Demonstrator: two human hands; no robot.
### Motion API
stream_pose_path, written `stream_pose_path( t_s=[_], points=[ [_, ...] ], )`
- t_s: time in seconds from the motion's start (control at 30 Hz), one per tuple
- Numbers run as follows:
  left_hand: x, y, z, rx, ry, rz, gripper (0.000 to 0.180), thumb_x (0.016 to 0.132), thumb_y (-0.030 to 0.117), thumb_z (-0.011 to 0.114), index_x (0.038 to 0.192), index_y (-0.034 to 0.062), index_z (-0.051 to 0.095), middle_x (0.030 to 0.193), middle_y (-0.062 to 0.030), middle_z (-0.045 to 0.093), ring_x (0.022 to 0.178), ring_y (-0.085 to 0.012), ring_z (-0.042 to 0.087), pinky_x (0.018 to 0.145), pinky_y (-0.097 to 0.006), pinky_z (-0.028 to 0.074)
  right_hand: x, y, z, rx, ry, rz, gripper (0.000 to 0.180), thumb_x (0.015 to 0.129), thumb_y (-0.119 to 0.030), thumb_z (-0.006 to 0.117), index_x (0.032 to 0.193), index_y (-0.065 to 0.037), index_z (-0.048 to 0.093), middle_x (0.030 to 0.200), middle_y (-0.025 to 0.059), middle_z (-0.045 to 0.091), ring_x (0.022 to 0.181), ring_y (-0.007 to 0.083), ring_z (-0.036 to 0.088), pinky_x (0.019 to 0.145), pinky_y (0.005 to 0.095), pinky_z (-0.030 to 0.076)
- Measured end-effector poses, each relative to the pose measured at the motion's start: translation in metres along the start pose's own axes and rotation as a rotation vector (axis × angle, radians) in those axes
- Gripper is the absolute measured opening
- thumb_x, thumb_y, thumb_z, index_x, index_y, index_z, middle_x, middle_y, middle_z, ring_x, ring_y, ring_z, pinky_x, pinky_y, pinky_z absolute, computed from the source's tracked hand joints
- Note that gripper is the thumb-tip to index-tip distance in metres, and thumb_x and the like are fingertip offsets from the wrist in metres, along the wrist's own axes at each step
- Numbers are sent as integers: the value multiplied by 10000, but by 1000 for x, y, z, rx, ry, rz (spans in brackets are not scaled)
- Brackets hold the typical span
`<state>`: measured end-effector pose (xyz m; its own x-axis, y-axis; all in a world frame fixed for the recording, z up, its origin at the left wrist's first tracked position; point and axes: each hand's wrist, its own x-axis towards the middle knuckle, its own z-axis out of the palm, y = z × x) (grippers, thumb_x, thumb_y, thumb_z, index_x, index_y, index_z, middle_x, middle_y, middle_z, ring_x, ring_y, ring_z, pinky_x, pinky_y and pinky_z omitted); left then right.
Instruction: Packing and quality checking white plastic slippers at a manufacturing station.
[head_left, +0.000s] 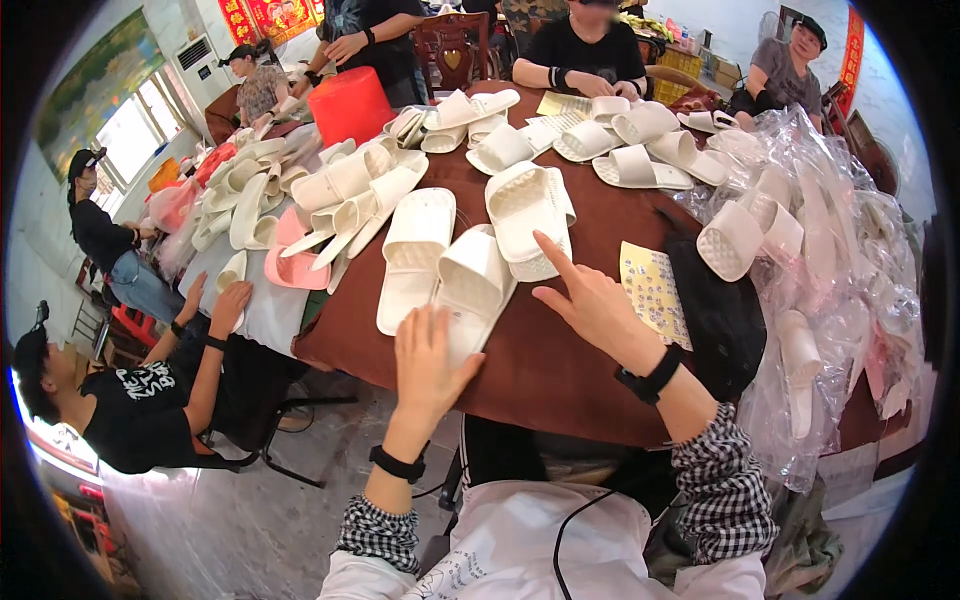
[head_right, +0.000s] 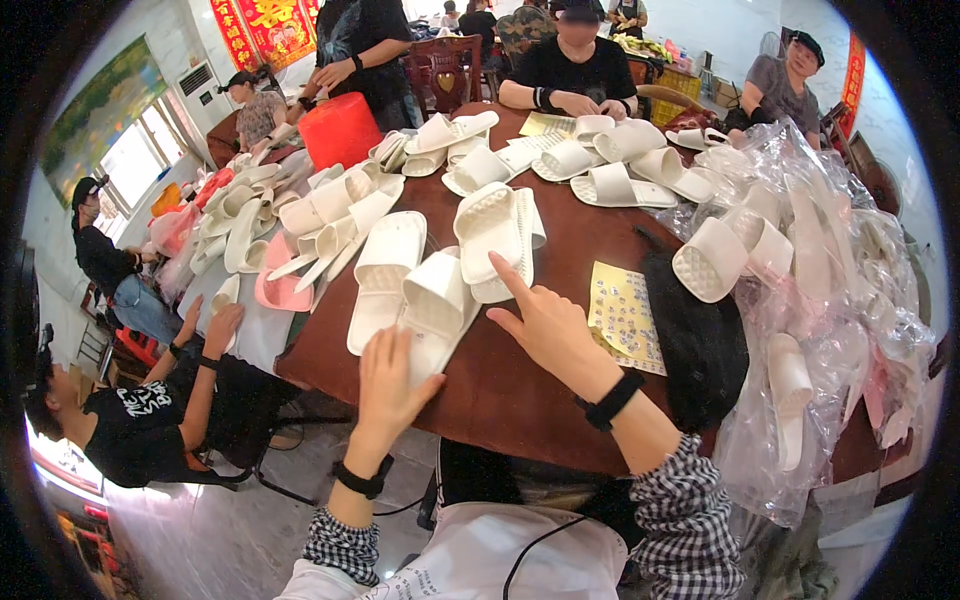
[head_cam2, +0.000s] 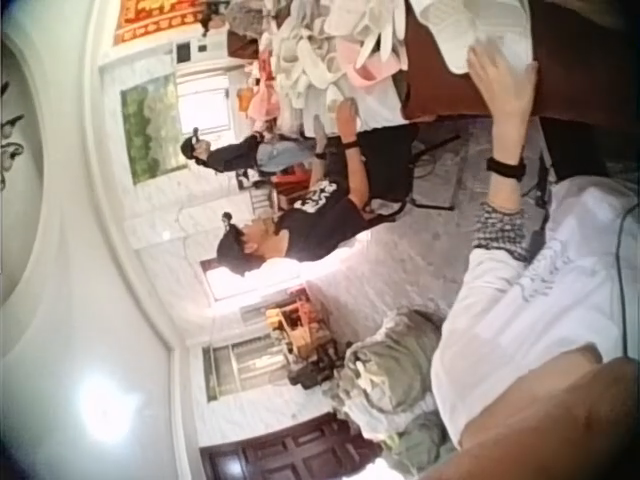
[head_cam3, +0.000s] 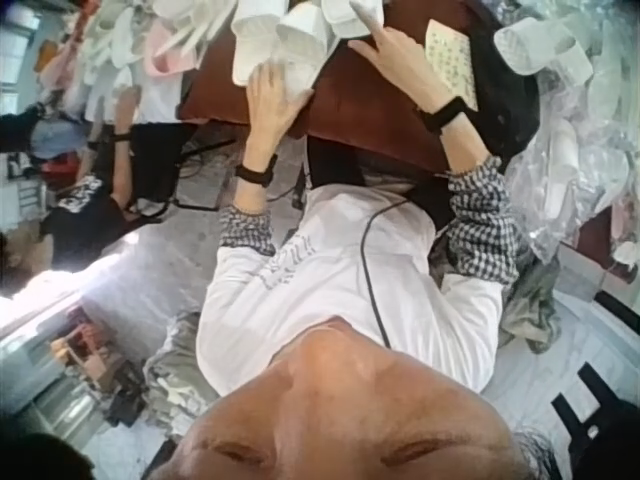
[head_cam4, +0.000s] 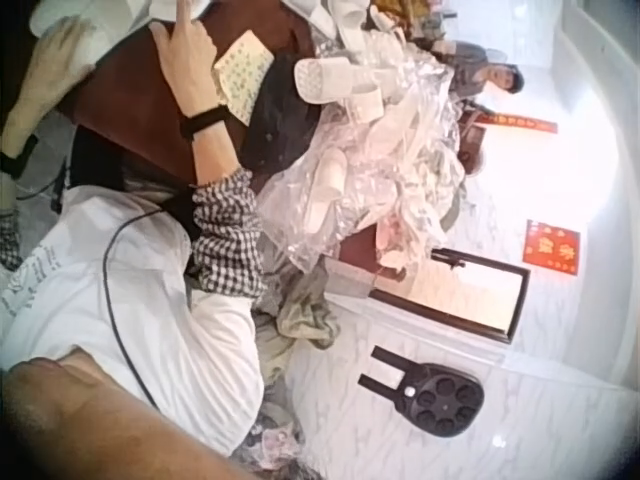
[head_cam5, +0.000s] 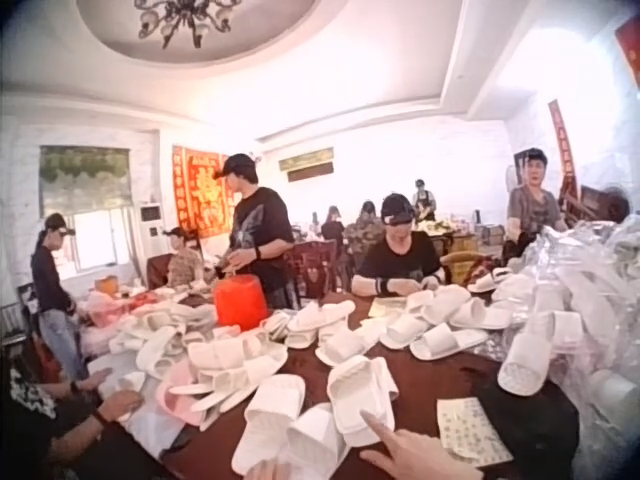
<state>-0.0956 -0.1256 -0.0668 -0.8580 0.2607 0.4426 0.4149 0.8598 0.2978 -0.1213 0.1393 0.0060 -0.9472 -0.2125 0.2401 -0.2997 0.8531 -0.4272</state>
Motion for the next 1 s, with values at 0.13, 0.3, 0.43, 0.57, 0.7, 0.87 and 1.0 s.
stream_pose_path(
  t_s=[0.13, 0.3, 0.43, 0.57, 0.7, 0.87, 1.0],
  points=[
    [-3, 9, 8, 94, 32, 26, 920, 758, 490, 788, 1425, -43, 445, 1425, -296, 436, 1370, -482, 346, 1154, -572, 237, 25, 9, 25, 154, 79, 55, 588, 934, -371, 654, 1471, -243, 450, 950, 210, 685, 866, 411, 676, 745, 492, 539],
    [-5, 8, 9, 86, 43, -2, 917, 766, 518, 775, 1417, -45, 459, 1428, -289, 433, 1365, -480, 347, 1148, -586, 236, 17, 41, 30, 193, 311, 3, 550, 892, -255, 709, 1407, -154, 545, 982, 196, 686, 891, 379, 670, 757, 453, 520],
    [-6, 18, 12, 114, 82, 10, 873, 781, 522, 755, 1397, -33, 481, 1407, -265, 446, 1344, -457, 360, 1132, -570, 253, 6, 62, 14, 214, 307, 109, 540, 890, -156, 698, 1407, -133, 545, 931, 200, 672, 843, 367, 643, 756, 451, 489],
    [-4, 29, 13, 108, 82, 9, 859, 755, 494, 768, 1403, 5, 488, 1392, -266, 443, 1336, -446, 366, 1114, -571, 266, -10, 63, -6, 206, 236, 90, 502, 899, -88, 672, 1386, -90, 547, 1120, 222, 647, 1054, 376, 627, 887, 419, 494],
    [10, 31, 16, 142, 81, -27, 802, 711, 382, 756, 1394, 43, 505, 1316, -290, 446, 1241, -442, 398, 1043, -535, 324, -33, 37, -10, -118, 333, -45, 474, 879, -67, 684, 1339, -70, 572, 1391, 232, 495, 1257, 415, 503, 1033, 452, 438],
    [28, 27, 20, 264, 66, -69, 779, 692, 339, 718, 1397, 80, 511, 1197, -263, 469, 1126, -432, 430, 981, -522, 358, -53, -1, -1, 75, 162, -211, 459, 855, -37, 690, 1302, -46, 588, 1425, 227, 473, 1286, 416, 483, 1070, 459, 419],
    [24, 18, 16, 250, 92, -84, 787, 691, 324, 732, 1407, 94, 500, 1241, -271, 442, 1166, -436, 424, 1009, -554, 347, -68, -9, 5, 86, 55, -233, 425, 850, -54, 699, 1264, -40, 605, 1429, 216, 474, 1279, 403, 494, 1062, 446, 432]
  ],
)
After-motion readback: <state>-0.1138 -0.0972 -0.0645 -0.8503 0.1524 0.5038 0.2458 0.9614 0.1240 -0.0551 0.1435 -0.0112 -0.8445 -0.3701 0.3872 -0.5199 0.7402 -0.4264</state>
